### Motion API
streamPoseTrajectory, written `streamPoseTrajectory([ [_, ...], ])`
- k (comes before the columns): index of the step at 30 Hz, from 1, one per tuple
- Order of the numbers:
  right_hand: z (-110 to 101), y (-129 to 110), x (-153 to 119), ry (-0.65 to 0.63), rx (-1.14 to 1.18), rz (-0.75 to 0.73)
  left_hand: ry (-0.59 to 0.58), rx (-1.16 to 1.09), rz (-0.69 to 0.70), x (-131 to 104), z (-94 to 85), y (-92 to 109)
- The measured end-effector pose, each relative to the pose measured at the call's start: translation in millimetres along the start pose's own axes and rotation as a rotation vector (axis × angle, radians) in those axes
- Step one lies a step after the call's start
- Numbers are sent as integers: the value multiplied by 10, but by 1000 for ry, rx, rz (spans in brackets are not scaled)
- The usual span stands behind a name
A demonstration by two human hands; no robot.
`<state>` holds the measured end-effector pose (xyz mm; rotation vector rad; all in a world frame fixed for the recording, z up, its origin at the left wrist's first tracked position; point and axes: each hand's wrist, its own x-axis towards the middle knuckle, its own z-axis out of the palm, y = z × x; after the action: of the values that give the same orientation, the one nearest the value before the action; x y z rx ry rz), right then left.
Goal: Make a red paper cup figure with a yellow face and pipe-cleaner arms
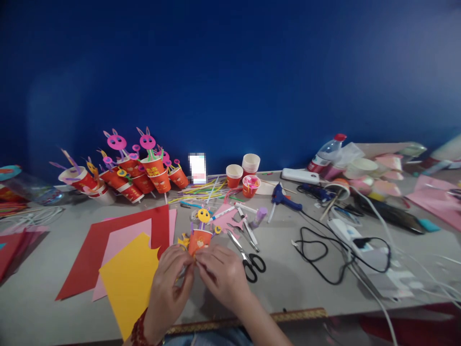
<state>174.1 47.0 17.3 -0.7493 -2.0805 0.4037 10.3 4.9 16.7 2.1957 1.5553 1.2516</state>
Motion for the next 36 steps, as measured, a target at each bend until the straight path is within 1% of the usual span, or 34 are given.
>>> streamPoseTrajectory([
  [6,-43,9,32,-45,-38,-28,7,39,28,-23,10,-26],
  [11,11,0,32,13,-43,-31,-4,6,7,-20,17,-14],
  [13,20,-2,24,33,-20,-20,-6,-17,-2,-19,12,-8],
  [17,-15,-8,17,18,33,14,-4,-31,-8,-13,-2,-5],
  [22,-37,-32,10,4,10,26,19,-9,-4,-7,1,1],
  [29,27,-92,-2,43,-17,116,40,32,-1,-44,42,-26],
  [36,10,-114,30,16,-57,139,40,84,40,-12,49,-23],
])
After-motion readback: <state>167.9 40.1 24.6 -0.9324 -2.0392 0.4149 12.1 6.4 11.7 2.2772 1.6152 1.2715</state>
